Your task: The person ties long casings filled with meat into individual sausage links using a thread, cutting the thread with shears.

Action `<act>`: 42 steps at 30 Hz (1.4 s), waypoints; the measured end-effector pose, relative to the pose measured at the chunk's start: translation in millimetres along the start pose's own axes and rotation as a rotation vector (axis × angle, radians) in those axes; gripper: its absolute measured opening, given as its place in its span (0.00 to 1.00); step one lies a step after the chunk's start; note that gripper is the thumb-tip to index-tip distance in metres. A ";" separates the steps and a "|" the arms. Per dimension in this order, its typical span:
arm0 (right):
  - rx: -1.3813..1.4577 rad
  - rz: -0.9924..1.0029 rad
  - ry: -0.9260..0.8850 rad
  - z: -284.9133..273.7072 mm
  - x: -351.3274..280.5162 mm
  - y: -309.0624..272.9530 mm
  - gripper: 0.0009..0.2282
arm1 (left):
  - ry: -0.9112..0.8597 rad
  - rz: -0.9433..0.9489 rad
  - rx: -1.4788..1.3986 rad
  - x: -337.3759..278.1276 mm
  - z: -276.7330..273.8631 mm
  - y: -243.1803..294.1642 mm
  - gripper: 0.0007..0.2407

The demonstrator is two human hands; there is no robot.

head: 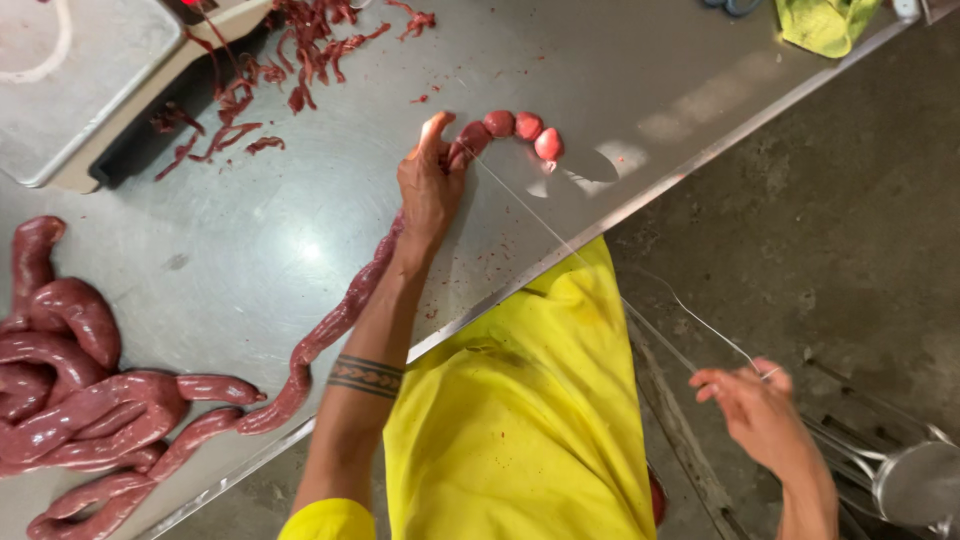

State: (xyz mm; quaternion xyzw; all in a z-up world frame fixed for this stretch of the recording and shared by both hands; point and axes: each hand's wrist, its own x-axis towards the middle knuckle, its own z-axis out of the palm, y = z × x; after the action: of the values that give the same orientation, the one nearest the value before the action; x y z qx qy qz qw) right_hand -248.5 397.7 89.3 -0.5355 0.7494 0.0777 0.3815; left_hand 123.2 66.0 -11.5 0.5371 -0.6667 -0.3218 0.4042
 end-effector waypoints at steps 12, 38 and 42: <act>1.641 0.144 0.362 82.2 55.6 204.5 0.21 | -0.313 0.306 0.546 -54.2 -65.4 -7.9 0.34; 0.240 -0.941 0.763 -176.0 338.8 -297.2 0.10 | -0.081 -0.075 0.722 -92.6 -94.9 -8.5 0.32; 0.089 -1.372 0.828 -205.0 361.7 -417.4 0.04 | -0.044 -0.079 0.843 -97.6 -84.4 -23.9 0.27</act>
State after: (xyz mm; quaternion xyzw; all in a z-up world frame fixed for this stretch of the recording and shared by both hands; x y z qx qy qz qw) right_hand -37.9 -151.8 117.2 -0.8464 0.3361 -0.4092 0.0564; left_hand 218.2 156.6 -11.7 0.6737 -0.7273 -0.0473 0.1222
